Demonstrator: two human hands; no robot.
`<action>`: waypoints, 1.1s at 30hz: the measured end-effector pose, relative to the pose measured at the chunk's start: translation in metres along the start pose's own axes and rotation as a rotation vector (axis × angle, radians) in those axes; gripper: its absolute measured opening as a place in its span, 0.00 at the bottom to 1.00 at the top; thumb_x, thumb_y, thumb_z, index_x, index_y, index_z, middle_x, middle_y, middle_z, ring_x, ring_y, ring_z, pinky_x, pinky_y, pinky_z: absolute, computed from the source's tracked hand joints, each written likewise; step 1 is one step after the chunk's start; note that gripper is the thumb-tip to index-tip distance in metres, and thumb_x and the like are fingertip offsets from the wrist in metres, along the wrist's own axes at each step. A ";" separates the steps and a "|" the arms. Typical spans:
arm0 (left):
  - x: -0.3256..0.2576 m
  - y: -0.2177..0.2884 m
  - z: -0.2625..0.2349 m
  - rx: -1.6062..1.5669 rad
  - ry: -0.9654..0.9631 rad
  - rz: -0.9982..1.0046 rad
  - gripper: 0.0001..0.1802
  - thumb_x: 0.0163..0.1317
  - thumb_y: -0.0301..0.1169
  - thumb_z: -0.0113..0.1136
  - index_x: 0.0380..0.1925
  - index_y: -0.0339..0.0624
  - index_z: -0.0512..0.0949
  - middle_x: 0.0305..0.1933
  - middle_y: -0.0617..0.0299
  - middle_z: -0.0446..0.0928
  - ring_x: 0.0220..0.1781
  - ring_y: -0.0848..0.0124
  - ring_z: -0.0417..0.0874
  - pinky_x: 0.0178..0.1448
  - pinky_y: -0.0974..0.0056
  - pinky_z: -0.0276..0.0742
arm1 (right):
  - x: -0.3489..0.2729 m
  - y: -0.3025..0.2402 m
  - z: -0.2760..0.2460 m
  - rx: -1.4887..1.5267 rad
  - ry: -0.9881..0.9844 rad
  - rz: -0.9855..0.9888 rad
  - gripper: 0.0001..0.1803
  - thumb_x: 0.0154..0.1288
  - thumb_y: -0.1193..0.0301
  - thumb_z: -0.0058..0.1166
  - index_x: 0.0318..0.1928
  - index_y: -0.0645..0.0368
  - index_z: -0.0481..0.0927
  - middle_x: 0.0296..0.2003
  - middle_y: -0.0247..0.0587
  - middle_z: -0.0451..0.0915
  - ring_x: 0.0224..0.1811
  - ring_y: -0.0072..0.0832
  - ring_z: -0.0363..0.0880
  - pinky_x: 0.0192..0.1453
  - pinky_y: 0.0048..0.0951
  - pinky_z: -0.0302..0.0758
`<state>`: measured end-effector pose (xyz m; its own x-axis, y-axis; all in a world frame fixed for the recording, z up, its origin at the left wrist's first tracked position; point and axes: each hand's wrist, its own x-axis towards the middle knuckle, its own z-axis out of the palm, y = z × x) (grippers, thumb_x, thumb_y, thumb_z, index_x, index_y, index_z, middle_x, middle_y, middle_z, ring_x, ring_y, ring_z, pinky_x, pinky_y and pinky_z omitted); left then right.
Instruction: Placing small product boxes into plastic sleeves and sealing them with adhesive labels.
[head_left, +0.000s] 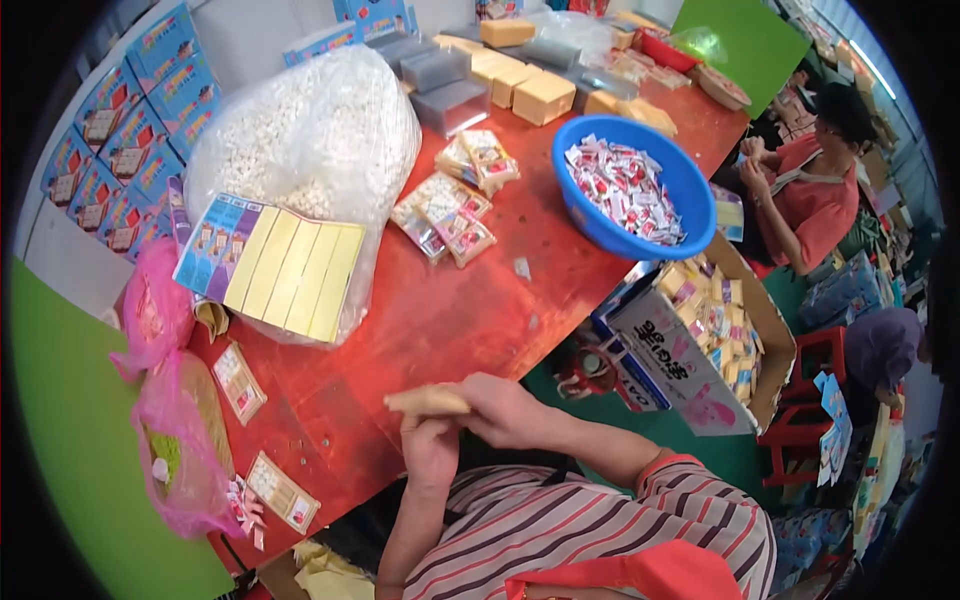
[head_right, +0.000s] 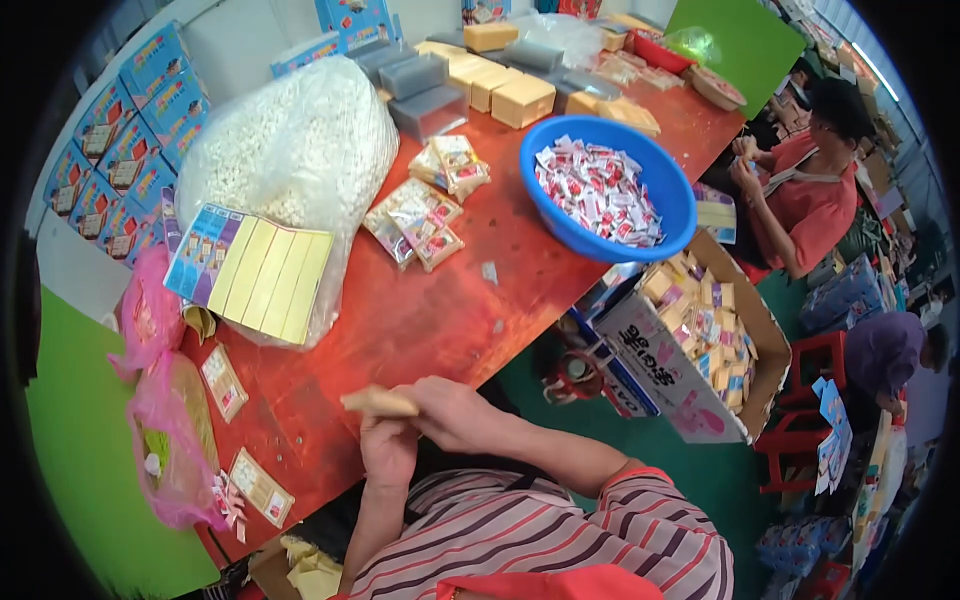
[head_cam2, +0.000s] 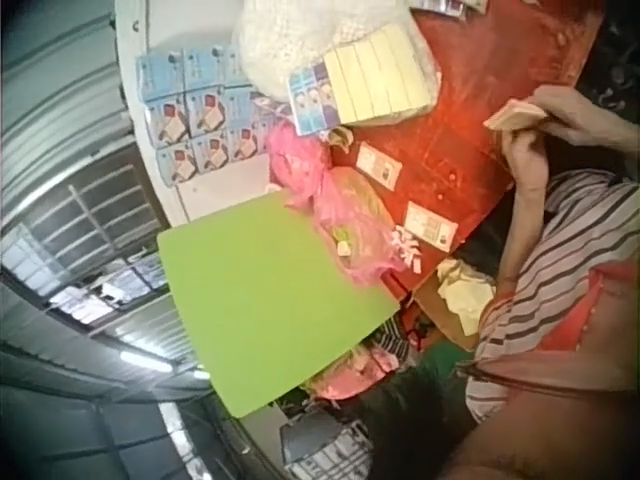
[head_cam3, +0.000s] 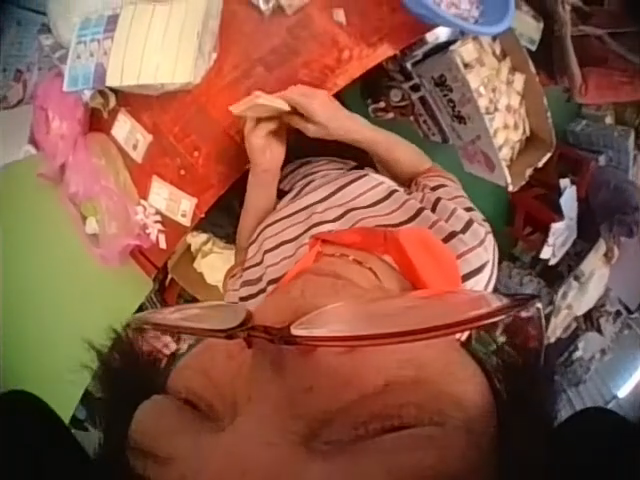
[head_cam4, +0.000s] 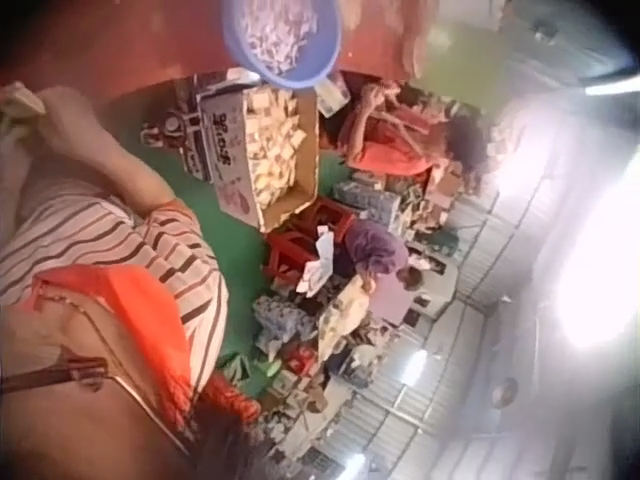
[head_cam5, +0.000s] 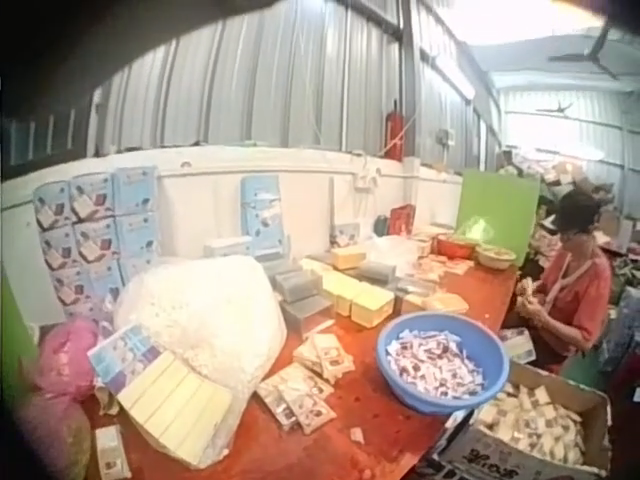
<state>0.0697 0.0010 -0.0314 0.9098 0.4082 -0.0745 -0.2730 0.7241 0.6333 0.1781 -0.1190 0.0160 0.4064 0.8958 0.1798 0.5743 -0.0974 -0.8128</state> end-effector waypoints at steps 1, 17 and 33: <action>0.003 0.004 0.017 -0.068 0.072 -0.107 0.28 0.54 0.20 0.52 0.59 0.39 0.68 0.57 0.52 0.71 0.56 0.61 0.74 0.61 0.58 0.71 | 0.001 0.016 -0.001 0.120 0.160 -0.013 0.25 0.58 0.73 0.58 0.58 0.58 0.72 0.38 0.45 0.80 0.41 0.35 0.81 0.45 0.33 0.77; -0.064 0.059 -0.007 0.844 0.162 0.223 0.25 0.59 0.20 0.49 0.59 0.32 0.69 0.58 0.48 0.73 0.58 0.59 0.76 0.65 0.59 0.67 | 0.083 0.234 -0.170 -0.477 0.577 0.469 0.29 0.64 0.60 0.51 0.58 0.70 0.69 0.54 0.63 0.73 0.59 0.56 0.70 0.62 0.47 0.66; -0.124 0.118 -0.125 2.046 0.960 0.144 0.37 0.61 0.42 0.57 0.67 0.36 0.59 0.72 0.38 0.51 0.73 0.37 0.51 0.70 0.36 0.51 | 0.108 -0.002 0.079 -0.506 0.111 -0.279 0.28 0.59 0.69 0.59 0.60 0.59 0.70 0.64 0.53 0.64 0.65 0.47 0.64 0.65 0.48 0.60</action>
<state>-0.1147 0.1054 -0.0439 0.3781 0.9044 0.1978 0.8520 -0.4235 0.3077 0.1644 0.0122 -0.0071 0.2478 0.8692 0.4280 0.9268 -0.0840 -0.3661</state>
